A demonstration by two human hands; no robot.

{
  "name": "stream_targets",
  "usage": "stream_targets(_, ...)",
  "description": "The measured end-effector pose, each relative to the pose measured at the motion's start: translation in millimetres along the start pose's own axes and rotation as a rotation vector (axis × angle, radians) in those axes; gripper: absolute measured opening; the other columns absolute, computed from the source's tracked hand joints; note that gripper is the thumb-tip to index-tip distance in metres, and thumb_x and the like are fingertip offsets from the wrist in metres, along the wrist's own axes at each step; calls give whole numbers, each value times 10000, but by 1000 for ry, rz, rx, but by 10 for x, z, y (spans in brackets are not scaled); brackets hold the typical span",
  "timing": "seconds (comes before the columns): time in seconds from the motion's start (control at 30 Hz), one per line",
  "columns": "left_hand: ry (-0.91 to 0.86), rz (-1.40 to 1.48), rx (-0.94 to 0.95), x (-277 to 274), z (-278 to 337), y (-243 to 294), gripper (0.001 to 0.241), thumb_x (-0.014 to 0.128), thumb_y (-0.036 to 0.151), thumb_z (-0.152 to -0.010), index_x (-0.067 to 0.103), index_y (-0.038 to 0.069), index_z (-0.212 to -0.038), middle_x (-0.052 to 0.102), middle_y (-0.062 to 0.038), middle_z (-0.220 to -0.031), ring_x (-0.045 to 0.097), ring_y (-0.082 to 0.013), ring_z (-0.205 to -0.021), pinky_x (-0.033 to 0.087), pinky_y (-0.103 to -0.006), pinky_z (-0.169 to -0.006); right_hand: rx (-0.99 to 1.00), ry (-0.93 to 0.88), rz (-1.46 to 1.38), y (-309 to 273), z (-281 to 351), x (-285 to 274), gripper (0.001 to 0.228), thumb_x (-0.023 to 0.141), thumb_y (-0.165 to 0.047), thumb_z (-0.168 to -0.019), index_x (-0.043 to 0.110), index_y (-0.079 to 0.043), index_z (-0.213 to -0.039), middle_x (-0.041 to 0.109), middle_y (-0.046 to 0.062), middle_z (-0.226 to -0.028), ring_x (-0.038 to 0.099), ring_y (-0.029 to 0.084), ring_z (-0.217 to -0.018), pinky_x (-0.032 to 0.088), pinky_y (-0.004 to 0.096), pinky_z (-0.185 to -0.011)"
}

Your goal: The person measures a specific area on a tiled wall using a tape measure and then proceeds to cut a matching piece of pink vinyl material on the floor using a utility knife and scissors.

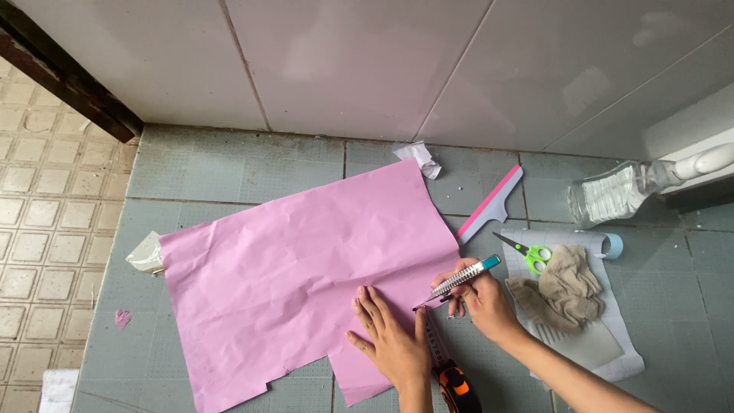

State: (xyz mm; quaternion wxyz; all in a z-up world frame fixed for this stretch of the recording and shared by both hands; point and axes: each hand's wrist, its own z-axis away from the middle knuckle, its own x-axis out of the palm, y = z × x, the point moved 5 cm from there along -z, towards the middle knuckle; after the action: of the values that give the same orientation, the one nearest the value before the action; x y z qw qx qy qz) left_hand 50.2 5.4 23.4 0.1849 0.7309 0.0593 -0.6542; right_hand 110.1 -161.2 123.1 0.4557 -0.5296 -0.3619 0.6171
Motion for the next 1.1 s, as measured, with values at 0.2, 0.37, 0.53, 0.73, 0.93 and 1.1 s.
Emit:
stream_targets(0.2,-38,146,-12,-11,-10,2,1330,677,885,-796,166,110,-1749,187,-30,-1830,80,-231,-1704,17,-647,-1283,42,-144,-46,101,-174,-71,337,712,-3,-948,494,-50,-1201,892,153,-1112,767,180,-699,613,281,-521)
stream_targets(0.37,-11,42,-10,-12,-17,11,1374,653,911,-763,149,99,-1751,177,-39,-1830,72,-228,-1715,15,-629,-1307,-22,-180,61,-49,-211,-29,401,779,59,-859,522,-144,-1090,902,62,-1033,788,140,-836,629,297,-695)
stream_targets(0.53,28,-94,3,-4,-18,38,1405,541,967,-754,103,72,-1745,127,-44,-1833,21,-238,-1728,-10,-632,-1333,-16,-170,17,-14,-169,20,366,694,177,-871,521,-98,-1040,878,98,-1008,826,161,-879,692,271,-702)
stream_targets(0.73,16,-75,-6,-10,-14,29,1401,542,1010,-776,135,84,-1744,167,-43,-1823,58,-241,-1722,6,-630,-1334,-22,2,107,9,-90,45,413,698,209,-812,531,-41,-1095,908,73,-973,794,128,-748,654,254,-704)
stream_targets(0.93,-9,-107,-12,-22,-25,42,1420,570,1001,-750,125,101,-1754,153,-32,-1833,60,-225,-1722,4,-624,-1333,-60,26,119,-17,-39,97,407,628,241,-819,529,-31,-1106,885,68,-958,792,129,-741,680,232,-672)
stream_targets(1.1,-16,-61,-18,-33,-23,38,1401,622,956,-754,146,100,-1756,177,-32,-1832,75,-227,-1722,20,-615,-1322,-76,12,119,-25,-4,108,429,577,249,-811,537,-48,-1119,871,75,-996,766,125,-749,688,238,-707)
